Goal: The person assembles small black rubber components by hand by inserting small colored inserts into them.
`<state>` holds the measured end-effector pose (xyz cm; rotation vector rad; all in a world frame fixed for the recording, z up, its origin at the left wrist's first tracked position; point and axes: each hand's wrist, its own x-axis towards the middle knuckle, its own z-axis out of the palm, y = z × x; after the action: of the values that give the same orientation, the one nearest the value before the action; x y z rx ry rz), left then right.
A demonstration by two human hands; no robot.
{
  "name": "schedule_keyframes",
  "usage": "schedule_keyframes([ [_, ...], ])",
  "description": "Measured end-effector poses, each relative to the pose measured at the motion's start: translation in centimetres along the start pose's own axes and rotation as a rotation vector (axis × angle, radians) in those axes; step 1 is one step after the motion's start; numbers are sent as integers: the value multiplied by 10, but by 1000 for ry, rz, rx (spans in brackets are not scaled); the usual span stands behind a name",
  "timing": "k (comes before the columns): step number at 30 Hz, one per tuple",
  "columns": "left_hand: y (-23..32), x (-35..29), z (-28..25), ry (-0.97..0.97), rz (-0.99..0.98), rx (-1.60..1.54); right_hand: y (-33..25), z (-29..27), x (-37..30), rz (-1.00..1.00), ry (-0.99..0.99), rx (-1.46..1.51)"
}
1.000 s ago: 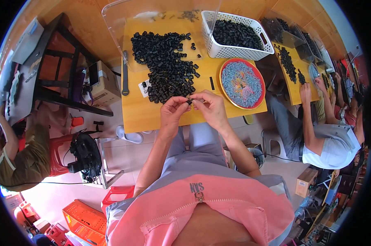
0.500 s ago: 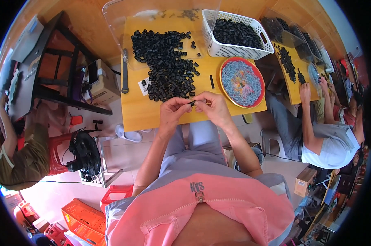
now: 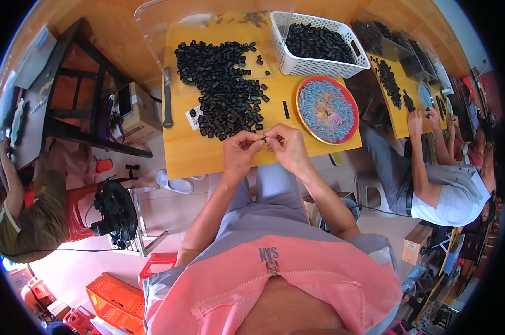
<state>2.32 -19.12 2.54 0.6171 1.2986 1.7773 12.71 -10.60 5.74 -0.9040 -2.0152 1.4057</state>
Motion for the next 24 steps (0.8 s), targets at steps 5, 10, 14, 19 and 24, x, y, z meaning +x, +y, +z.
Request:
schedule_keyframes([
  [5,-12,2,10,70,74,116,17,2,-1,-74,58,-101],
  [10,-18,3,12,168,-3,-25,3,11,-12,-176,93,-190],
  [14,-21,1,11,175,-53,-19,12,13,-14,-206,132,-257],
  [19,-10,3,9,185,-220,-33,16,9,-12,-241,125,-313],
  [24,-15,0,-2,208,-145,93,15,7,-13,-242,125,-342],
])
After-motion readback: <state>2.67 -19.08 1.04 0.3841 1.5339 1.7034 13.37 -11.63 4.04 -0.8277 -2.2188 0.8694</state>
